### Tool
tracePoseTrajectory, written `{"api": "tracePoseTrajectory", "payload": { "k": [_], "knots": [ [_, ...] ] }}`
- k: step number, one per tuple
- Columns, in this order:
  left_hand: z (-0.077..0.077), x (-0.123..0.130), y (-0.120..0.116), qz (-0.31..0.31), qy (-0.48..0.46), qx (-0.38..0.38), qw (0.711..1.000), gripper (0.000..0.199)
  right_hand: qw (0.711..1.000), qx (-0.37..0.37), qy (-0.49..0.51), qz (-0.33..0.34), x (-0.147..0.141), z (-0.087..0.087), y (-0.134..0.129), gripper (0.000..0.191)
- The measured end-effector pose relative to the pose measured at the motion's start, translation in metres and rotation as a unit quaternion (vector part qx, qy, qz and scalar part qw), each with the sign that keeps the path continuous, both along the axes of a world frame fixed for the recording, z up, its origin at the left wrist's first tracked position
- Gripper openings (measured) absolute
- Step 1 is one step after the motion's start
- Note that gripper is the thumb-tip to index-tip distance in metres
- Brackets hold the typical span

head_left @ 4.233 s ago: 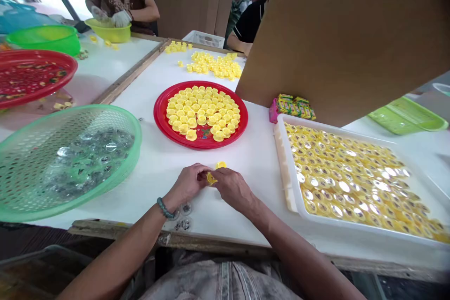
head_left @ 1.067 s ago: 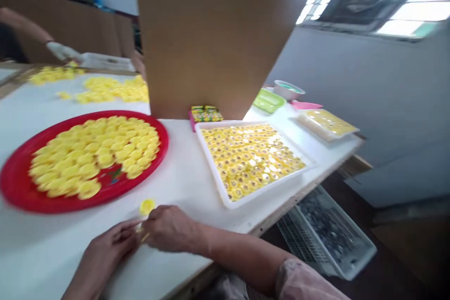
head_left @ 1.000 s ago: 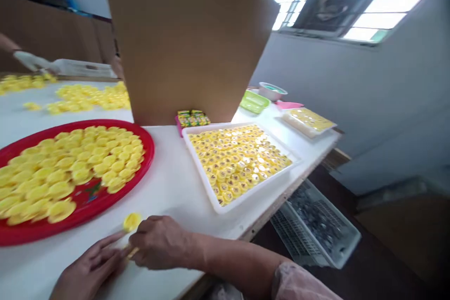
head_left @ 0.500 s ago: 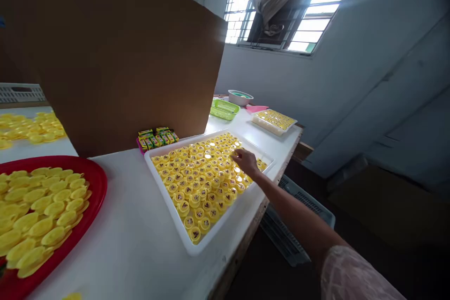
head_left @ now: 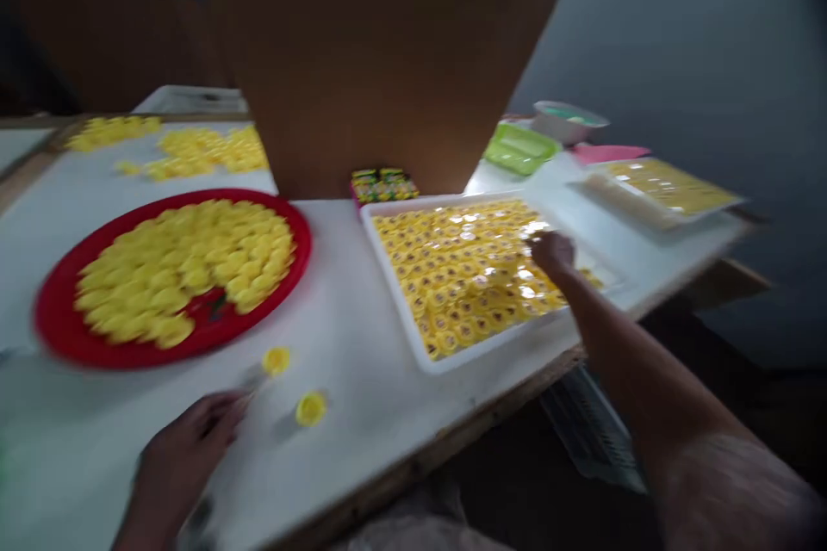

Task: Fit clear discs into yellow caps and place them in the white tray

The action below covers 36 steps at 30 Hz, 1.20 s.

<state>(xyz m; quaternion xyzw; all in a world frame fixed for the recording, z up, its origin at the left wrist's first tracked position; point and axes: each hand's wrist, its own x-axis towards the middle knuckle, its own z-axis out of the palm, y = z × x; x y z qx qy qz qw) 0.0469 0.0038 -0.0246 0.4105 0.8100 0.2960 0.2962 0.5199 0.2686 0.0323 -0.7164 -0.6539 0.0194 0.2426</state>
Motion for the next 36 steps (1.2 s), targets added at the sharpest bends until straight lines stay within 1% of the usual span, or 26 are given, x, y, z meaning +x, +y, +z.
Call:
{"api": "tracePoseTrajectory", "payload": {
  "k": [1, 2, 3, 4, 5, 6, 7, 8, 9, 11, 12, 13, 15, 18, 21, 22, 23, 24, 26, 27, 29, 32, 33, 36],
  "knots": [
    [-0.003, -0.003, -0.005, 0.005, -0.027, -0.018, 0.999, 0.031, 0.999, 0.034, 0.0, -0.004, -0.011, -0.002, -0.005, 0.03],
    [-0.005, -0.005, -0.006, 0.0, -0.043, -0.027, 0.999, 0.03, 0.998, 0.061, -0.001, 0.017, -0.026, -0.005, -0.013, 0.028],
    [-0.008, -0.005, -0.006, -0.001, -0.046, -0.026, 0.999, 0.029, 0.993, 0.097, -0.009, 0.064, -0.046, -0.008, -0.027, 0.026],
    [-0.009, -0.005, -0.005, -0.009, -0.05, -0.024, 0.998, 0.029, 0.985, 0.111, -0.011, 0.134, -0.07, -0.012, -0.046, 0.025],
    [-0.01, -0.004, -0.004, -0.018, -0.051, -0.021, 0.998, 0.028, 0.971, 0.118, 0.011, 0.209, -0.097, -0.016, -0.07, 0.022],
    [-0.01, -0.002, -0.003, -0.027, -0.051, -0.016, 0.998, 0.027, 0.949, 0.096, 0.043, 0.297, -0.126, -0.02, -0.097, 0.019],
    [-0.009, -0.001, -0.004, -0.035, -0.052, -0.012, 0.998, 0.026, 0.916, 0.069, 0.068, 0.389, -0.155, -0.026, -0.124, 0.018],
    [-0.007, -0.001, -0.005, -0.04, -0.05, -0.007, 0.998, 0.026, 0.884, 0.046, 0.079, 0.459, -0.183, -0.031, -0.151, 0.017],
    [-0.004, -0.002, -0.008, -0.041, -0.045, 0.0, 0.998, 0.025, 0.854, 0.022, 0.08, 0.513, -0.209, -0.037, -0.174, 0.017],
    [0.002, -0.012, -0.018, -0.031, -0.033, 0.016, 0.999, 0.024, 0.821, -0.01, 0.078, 0.565, -0.249, -0.045, -0.209, 0.016],
    [0.004, -0.019, -0.024, -0.018, -0.026, 0.023, 0.999, 0.024, 0.811, -0.018, 0.08, 0.579, -0.265, -0.049, -0.219, 0.015],
    [0.005, -0.028, -0.03, -0.001, -0.015, 0.028, 1.0, 0.023, 0.803, -0.021, 0.081, 0.59, -0.278, -0.051, -0.225, 0.013],
    [0.004, -0.047, -0.044, 0.031, 0.015, 0.023, 0.999, 0.023, 0.783, -0.022, 0.071, 0.618, -0.301, -0.054, -0.228, 0.012],
    [-0.004, -0.065, -0.06, 0.048, 0.042, 0.003, 0.998, 0.021, 0.739, -0.023, 0.025, 0.673, -0.336, -0.057, -0.225, 0.011],
    [-0.015, -0.068, -0.066, 0.048, 0.002, 0.009, 0.999, 0.02, 0.687, -0.014, -0.016, 0.726, -0.369, -0.062, -0.225, 0.02],
    [-0.018, -0.067, -0.066, 0.051, -0.017, 0.019, 0.998, 0.02, 0.674, -0.01, -0.029, 0.738, -0.378, -0.064, -0.227, 0.023],
    [-0.021, -0.065, -0.066, 0.056, -0.036, 0.03, 0.997, 0.02, 0.667, -0.007, -0.042, 0.744, -0.384, -0.066, -0.228, 0.023],
    [-0.023, -0.063, -0.066, 0.06, -0.055, 0.041, 0.996, 0.021, 0.666, -0.006, -0.053, 0.744, -0.389, -0.069, -0.229, 0.021],
    [-0.028, -0.06, -0.065, 0.067, -0.092, 0.053, 0.992, 0.02, 0.675, -0.011, -0.07, 0.734, -0.393, -0.074, -0.23, 0.016],
    [-0.029, -0.057, -0.064, 0.069, -0.112, 0.056, 0.99, 0.02, 0.684, -0.017, -0.073, 0.725, -0.392, -0.076, -0.231, 0.014],
    [-0.031, -0.053, -0.062, 0.078, -0.157, 0.062, 0.983, 0.019, 0.712, -0.042, -0.06, 0.698, -0.387, -0.08, -0.23, 0.014],
    [-0.031, -0.045, -0.057, 0.097, -0.232, 0.077, 0.965, 0.018, 0.757, -0.103, 0.018, 0.645, -0.376, -0.082, -0.229, 0.017],
    [-0.03, -0.043, -0.055, 0.104, -0.258, 0.084, 0.957, 0.018, 0.765, -0.123, 0.053, 0.63, -0.373, -0.082, -0.229, 0.018],
    [-0.021, -0.035, -0.048, 0.132, -0.342, 0.115, 0.923, 0.025, 0.776, -0.183, 0.16, 0.582, -0.366, -0.079, -0.232, 0.022]
  ]
}}
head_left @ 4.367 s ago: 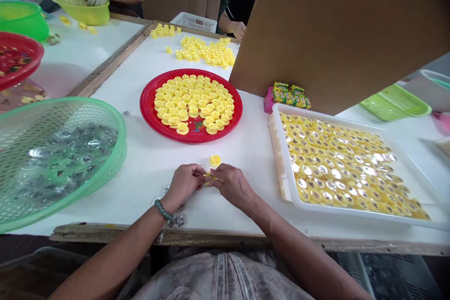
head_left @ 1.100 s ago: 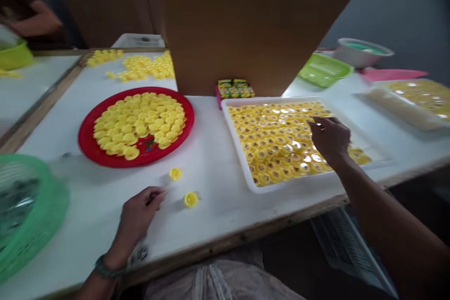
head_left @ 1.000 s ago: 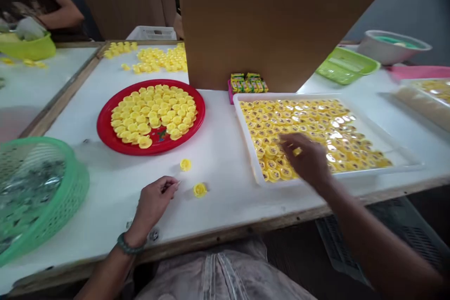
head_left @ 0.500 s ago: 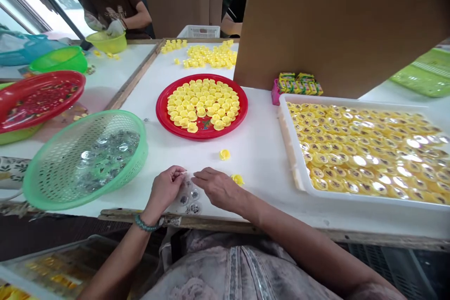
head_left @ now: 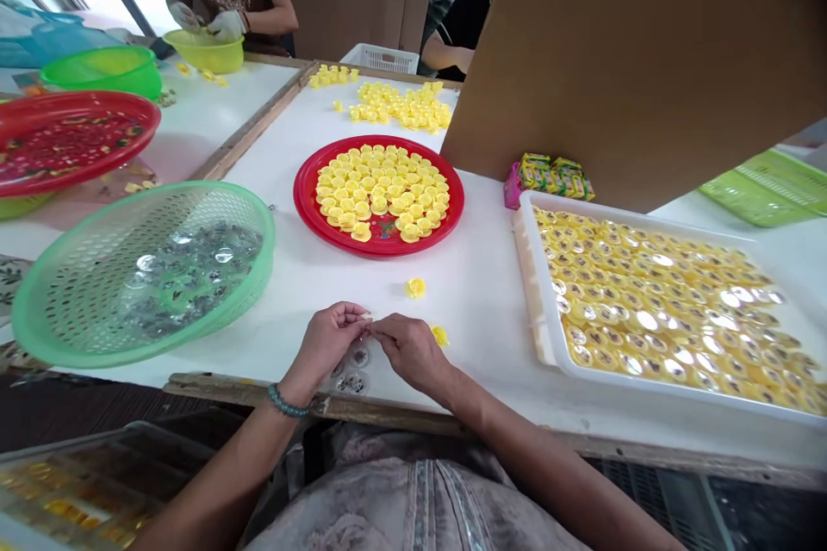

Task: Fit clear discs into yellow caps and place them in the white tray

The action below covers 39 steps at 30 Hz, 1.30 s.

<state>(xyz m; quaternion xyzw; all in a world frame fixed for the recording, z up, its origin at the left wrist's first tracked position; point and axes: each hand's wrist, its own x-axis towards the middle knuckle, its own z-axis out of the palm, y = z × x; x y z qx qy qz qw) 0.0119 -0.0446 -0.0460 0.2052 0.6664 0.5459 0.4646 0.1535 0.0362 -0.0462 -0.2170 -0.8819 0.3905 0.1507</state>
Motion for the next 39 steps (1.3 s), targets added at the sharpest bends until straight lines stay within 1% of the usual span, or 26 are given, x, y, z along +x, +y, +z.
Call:
{"api": "tracePoseTrajectory", "payload": {
  "k": [2, 5, 6, 7, 8, 9, 10, 12, 13, 14, 15, 17, 19, 21, 22, 23, 24, 25, 26, 27, 29, 31, 33, 34, 36, 39],
  "knots": [
    [0.007, 0.006, 0.005, 0.022, -0.035, 0.021, 0.999, 0.03, 0.992, -0.112, 0.024, -0.048, 0.003, 0.004, -0.002, 0.023],
    [0.015, 0.016, 0.013, 0.031, -0.062, 0.043, 0.997, 0.031, 0.952, -0.288, 0.066, -0.084, 0.007, 0.008, -0.004, 0.022],
    [0.017, 0.019, 0.016, 0.03, -0.077, 0.048, 0.995, 0.031, 0.939, -0.323, 0.084, -0.084, 0.008, 0.008, -0.004, 0.022],
    [0.019, 0.022, 0.019, 0.029, -0.096, 0.051, 0.994, 0.03, 0.931, -0.341, 0.102, -0.085, 0.01, 0.008, -0.004, 0.023],
    [0.02, 0.025, 0.021, 0.026, -0.113, 0.054, 0.992, 0.029, 0.929, -0.341, 0.116, -0.091, 0.013, 0.008, -0.003, 0.024],
    [0.021, 0.025, 0.023, 0.024, -0.121, 0.058, 0.991, 0.028, 0.932, -0.323, 0.123, -0.106, 0.015, 0.007, -0.002, 0.025],
    [0.023, 0.024, 0.025, 0.021, -0.115, 0.062, 0.991, 0.027, 0.941, -0.288, 0.122, -0.13, 0.018, 0.006, -0.002, 0.025],
    [0.027, 0.017, 0.024, 0.019, -0.056, 0.069, 0.996, 0.025, 0.967, -0.169, 0.1, -0.164, 0.023, 0.006, 0.0, 0.024],
    [0.028, 0.011, 0.022, 0.022, -0.007, 0.069, 0.997, 0.024, 0.979, -0.097, 0.087, -0.156, 0.024, 0.007, 0.001, 0.023],
    [0.03, 0.004, 0.02, 0.026, 0.049, 0.063, 0.996, 0.023, 0.989, -0.026, 0.072, -0.124, 0.025, 0.008, 0.001, 0.023],
    [0.03, -0.002, 0.016, 0.027, 0.106, 0.05, 0.993, 0.023, 0.995, 0.04, 0.055, -0.072, 0.024, 0.01, 0.001, 0.023],
    [0.029, -0.013, 0.008, 0.012, 0.205, 0.01, 0.979, 0.022, 0.988, 0.15, 0.016, 0.045, 0.02, 0.012, -0.001, 0.024],
    [0.026, -0.017, 0.001, -0.025, 0.273, -0.031, 0.961, 0.021, 0.968, 0.219, -0.029, 0.118, 0.015, 0.011, -0.002, 0.024],
    [0.022, -0.015, -0.004, -0.051, 0.306, -0.051, 0.949, 0.021, 0.96, 0.237, -0.059, 0.135, 0.011, 0.007, -0.003, 0.021],
    [0.02, -0.011, -0.005, -0.056, 0.308, -0.055, 0.948, 0.022, 0.965, 0.222, -0.06, 0.123, 0.01, 0.005, -0.003, 0.019],
    [0.019, -0.007, -0.005, -0.056, 0.298, -0.056, 0.951, 0.023, 0.976, 0.189, -0.049, 0.097, 0.01, 0.004, -0.002, 0.017],
    [0.019, -0.002, -0.005, -0.057, 0.274, -0.054, 0.959, 0.025, 0.989, 0.134, -0.026, 0.057, 0.011, 0.003, -0.002, 0.017],
    [0.019, 0.004, -0.004, -0.062, 0.236, -0.05, 0.968, 0.028, 0.998, 0.058, 0.006, 0.006, 0.012, 0.003, -0.002, 0.017],
    [0.02, 0.01, -0.002, -0.068, 0.191, -0.042, 0.978, 0.03, 0.997, -0.035, 0.042, -0.048, 0.014, 0.005, -0.001, 0.016],
    [0.021, 0.016, 0.0, -0.072, 0.141, -0.028, 0.987, 0.032, 0.983, -0.136, 0.075, -0.099, 0.017, 0.007, 0.0, 0.014],
    [0.024, 0.029, 0.006, -0.067, 0.045, 0.012, 0.997, 0.032, 0.925, -0.312, 0.13, -0.174, 0.022, 0.014, 0.001, 0.013],
    [0.026, 0.041, 0.012, -0.045, -0.04, 0.05, 0.997, 0.029, 0.861, -0.424, 0.182, -0.214, 0.028, 0.02, 0.002, 0.016],
    [0.027, 0.051, 0.017, -0.024, -0.107, 0.073, 0.991, 0.027, 0.816, -0.477, 0.225, -0.238, 0.034, 0.024, 0.002, 0.018],
    [0.027, 0.055, 0.019, -0.016, -0.128, 0.079, 0.988, 0.026, 0.802, -0.489, 0.238, -0.247, 0.036, 0.025, 0.002, 0.018],
    [0.028, 0.061, 0.023, -0.006, -0.14, 0.087, 0.986, 0.023, 0.792, -0.495, 0.247, -0.256, 0.042, 0.025, 0.002, 0.018],
    [0.031, 0.066, 0.026, -0.019, -0.113, 0.096, 0.989, 0.02, 0.788, -0.5, 0.257, -0.249, 0.047, 0.025, 0.002, 0.018]
  ]
}}
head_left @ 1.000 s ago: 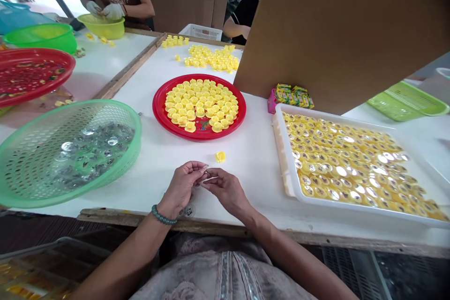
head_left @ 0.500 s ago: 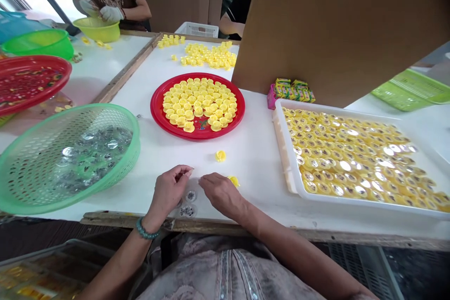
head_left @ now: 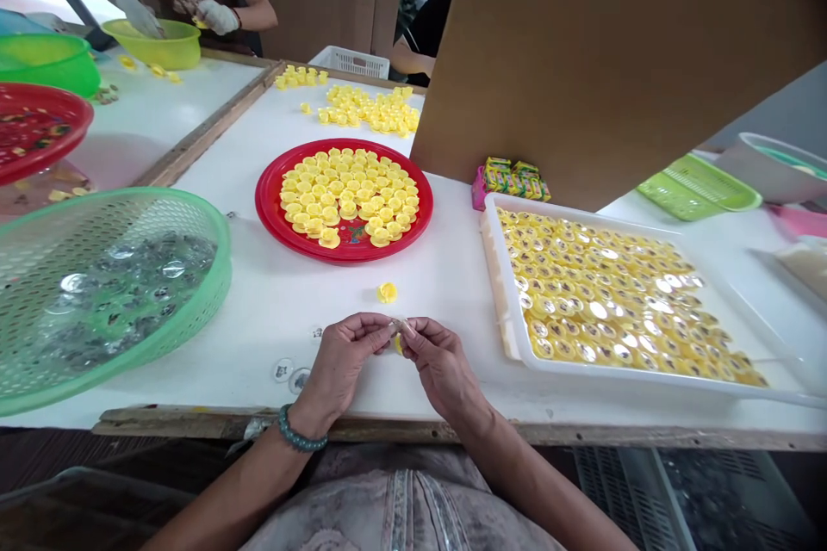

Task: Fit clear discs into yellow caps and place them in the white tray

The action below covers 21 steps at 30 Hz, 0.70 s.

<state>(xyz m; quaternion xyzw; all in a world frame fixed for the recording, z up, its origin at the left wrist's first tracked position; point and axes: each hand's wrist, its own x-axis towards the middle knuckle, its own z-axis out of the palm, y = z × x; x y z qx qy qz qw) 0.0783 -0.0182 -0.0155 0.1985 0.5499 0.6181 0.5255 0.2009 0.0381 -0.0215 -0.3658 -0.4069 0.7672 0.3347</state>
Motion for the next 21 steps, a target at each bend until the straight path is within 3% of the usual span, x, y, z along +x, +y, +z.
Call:
{"api": "tracePoseTrajectory", "payload": {
  "k": [8, 13, 17, 21],
  "knots": [
    [0.008, 0.005, 0.003, -0.032, 0.119, -0.002, 0.992, 0.017, 0.999, 0.015, 0.031, 0.001, 0.008, 0.0, 0.004, 0.019],
    [0.012, 0.001, 0.001, -0.077, 0.226, -0.007, 0.971, 0.017, 0.993, 0.086, -0.03, 0.077, 0.02, 0.003, 0.013, 0.021],
    [0.013, 0.002, 0.001, -0.097, 0.303, 0.011, 0.948, 0.015, 0.982, 0.136, -0.085, 0.099, 0.028, 0.007, 0.017, 0.023],
    [0.017, 0.003, 0.002, -0.124, 0.391, 0.04, 0.911, 0.009, 0.947, 0.253, -0.157, 0.116, 0.034, 0.013, 0.019, 0.016]
  ]
}}
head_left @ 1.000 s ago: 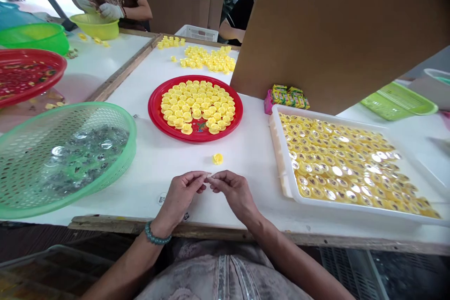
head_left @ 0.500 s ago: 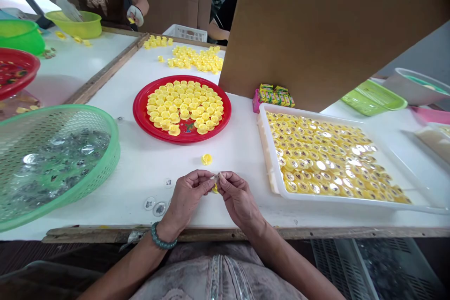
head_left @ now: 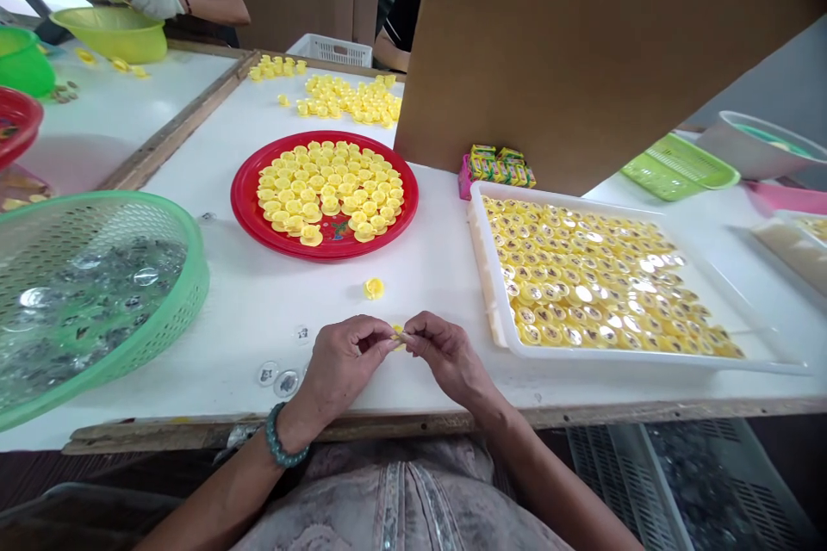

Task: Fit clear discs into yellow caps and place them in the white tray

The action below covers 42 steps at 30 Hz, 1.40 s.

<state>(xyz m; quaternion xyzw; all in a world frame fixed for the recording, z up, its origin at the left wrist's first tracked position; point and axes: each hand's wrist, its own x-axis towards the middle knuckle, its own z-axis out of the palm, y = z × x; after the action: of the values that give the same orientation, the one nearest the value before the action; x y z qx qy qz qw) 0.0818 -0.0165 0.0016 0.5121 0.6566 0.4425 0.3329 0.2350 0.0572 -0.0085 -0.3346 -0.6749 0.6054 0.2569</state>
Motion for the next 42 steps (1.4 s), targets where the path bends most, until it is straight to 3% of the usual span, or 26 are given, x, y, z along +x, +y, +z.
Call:
{"api": "tracePoseTrajectory", "payload": {
  "k": [4, 7, 9, 11, 17, 23, 26, 28, 31, 34, 38, 42],
  "knots": [
    [0.0, -0.001, 0.002, -0.014, 0.014, -0.03, 0.999, 0.012, 0.99, 0.128, -0.06, 0.012, 0.006, 0.006, 0.003, 0.012],
    [-0.004, -0.003, 0.008, 0.007, -0.099, -0.094, 0.991, 0.017, 0.976, 0.198, -0.093, 0.012, 0.01, 0.01, 0.004, 0.017],
    [-0.005, -0.004, 0.015, 0.013, -0.177, -0.103, 0.979, 0.019, 0.961, 0.254, -0.107, 0.018, 0.011, 0.011, 0.005, 0.031],
    [-0.004, -0.003, 0.023, 0.008, -0.236, -0.095, 0.967, 0.02, 0.943, 0.312, -0.115, 0.013, 0.012, 0.011, 0.006, 0.033],
    [-0.008, 0.011, 0.033, -0.02, -0.299, -0.12, 0.947, 0.021, 0.921, 0.348, -0.175, -0.011, 0.016, 0.007, 0.003, 0.025],
    [-0.019, 0.005, 0.028, -0.049, -0.191, -0.142, 0.97, 0.022, 0.9, 0.378, -0.217, 0.007, 0.017, -0.001, 0.002, 0.02],
    [-0.017, -0.009, 0.037, 0.036, 0.004, -0.112, 0.993, 0.028, 0.905, 0.371, -0.21, -0.006, 0.015, -0.004, 0.016, 0.025],
    [-0.019, -0.019, 0.046, 0.096, 0.158, -0.082, 0.979, 0.036, 0.91, 0.362, -0.201, -0.003, 0.012, -0.006, 0.03, 0.027],
    [-0.028, -0.031, 0.061, 0.063, 0.274, -0.071, 0.957, 0.036, 0.915, 0.354, -0.191, 0.019, 0.007, -0.009, 0.05, 0.029],
    [-0.038, -0.038, 0.07, -0.027, 0.277, -0.067, 0.958, 0.018, 0.915, 0.354, -0.187, 0.056, 0.002, -0.012, 0.064, 0.029],
    [-0.045, -0.042, 0.07, -0.125, 0.197, -0.015, 0.972, 0.021, 0.906, 0.366, -0.175, 0.123, -0.005, -0.01, 0.074, 0.026],
    [-0.053, -0.044, 0.068, -0.129, 0.13, -0.004, 0.983, 0.027, 0.886, 0.378, -0.18, 0.202, -0.017, -0.007, 0.081, 0.025]
  ]
}}
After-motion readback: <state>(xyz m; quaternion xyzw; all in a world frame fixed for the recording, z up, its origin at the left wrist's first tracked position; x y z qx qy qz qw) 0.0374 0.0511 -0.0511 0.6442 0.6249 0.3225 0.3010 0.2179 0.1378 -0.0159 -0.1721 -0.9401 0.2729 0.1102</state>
